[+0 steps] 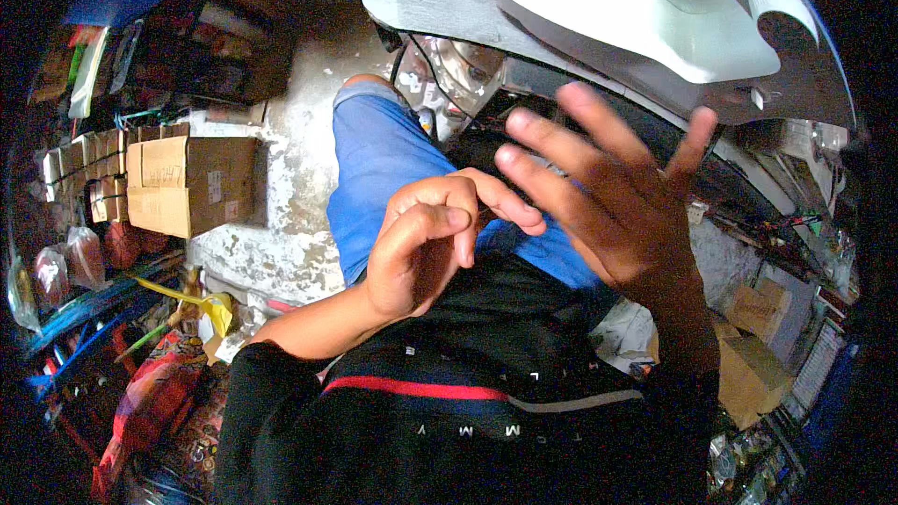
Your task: The person removes a decorative badge from a white sewing machine, then uses pliers to remove a small metal ring from the needle area. They reattach the badge and continue adjusting the machine's needle and presser foot area.
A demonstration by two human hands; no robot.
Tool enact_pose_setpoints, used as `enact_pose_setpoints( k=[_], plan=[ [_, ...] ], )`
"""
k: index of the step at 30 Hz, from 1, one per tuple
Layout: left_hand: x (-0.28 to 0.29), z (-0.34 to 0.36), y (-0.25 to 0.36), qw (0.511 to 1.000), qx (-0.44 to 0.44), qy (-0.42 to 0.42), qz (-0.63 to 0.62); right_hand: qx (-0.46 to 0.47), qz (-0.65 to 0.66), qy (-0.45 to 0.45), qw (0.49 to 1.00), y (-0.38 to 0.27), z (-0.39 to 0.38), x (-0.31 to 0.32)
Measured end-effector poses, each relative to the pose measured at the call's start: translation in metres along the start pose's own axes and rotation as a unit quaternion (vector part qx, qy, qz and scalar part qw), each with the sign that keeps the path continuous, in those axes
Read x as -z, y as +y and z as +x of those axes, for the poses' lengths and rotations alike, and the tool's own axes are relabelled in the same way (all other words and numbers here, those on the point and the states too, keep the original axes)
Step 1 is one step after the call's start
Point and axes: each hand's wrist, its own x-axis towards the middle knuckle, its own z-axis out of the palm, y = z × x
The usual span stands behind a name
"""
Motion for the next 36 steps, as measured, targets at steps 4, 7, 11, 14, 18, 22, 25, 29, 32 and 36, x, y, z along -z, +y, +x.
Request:
enact_pose_setpoints(
  k=[4,7,11,14,18,22,25,29,32,36],
  plan=[
    [0.008,-0.004,0.001,1.000,-0.012,-0.018,0.014,0.049,0.148,-0.033,0.987,0.013,0.015,0.001],
    [0.023,0.005,-0.007,0.983,-0.069,-0.048,0.166,0.050,0.213,-0.020,0.975,0.021,0.013,-0.004],
    [0.045,0.036,-0.014,0.715,-0.159,0.020,0.680,0.007,0.218,-0.018,0.976,0.024,0.009,-0.006],
    [0.042,0.042,-0.005,0.716,-0.240,0.095,0.649,-0.009,0.183,-0.017,0.983,0.025,0.011,-0.003],
    [0.027,0.043,0.013,0.885,-0.157,-0.008,0.437,-0.014,0.137,-0.082,0.987,0.025,0.017,0.007],
    [0.016,0.057,0.012,0.886,-0.175,-0.015,0.428,-0.017,0.112,-0.093,0.989,0.023,0.024,0.012],
    [0.014,0.064,0.009,0.892,-0.166,0.020,0.420,-0.014,0.111,-0.051,0.992,0.024,0.029,0.010],
    [0.011,0.073,0.007,0.898,-0.197,0.062,0.388,-0.030,0.059,-0.050,0.997,0.025,0.035,0.013],
    [0.011,0.083,0.007,0.905,-0.204,0.060,0.369,-0.030,0.029,-0.048,0.998,0.028,0.041,0.012],
    [0.017,0.098,0.012,0.913,-0.208,0.040,0.349,-0.081,0.017,-0.014,0.996,0.028,0.047,0.006]
  ],
)
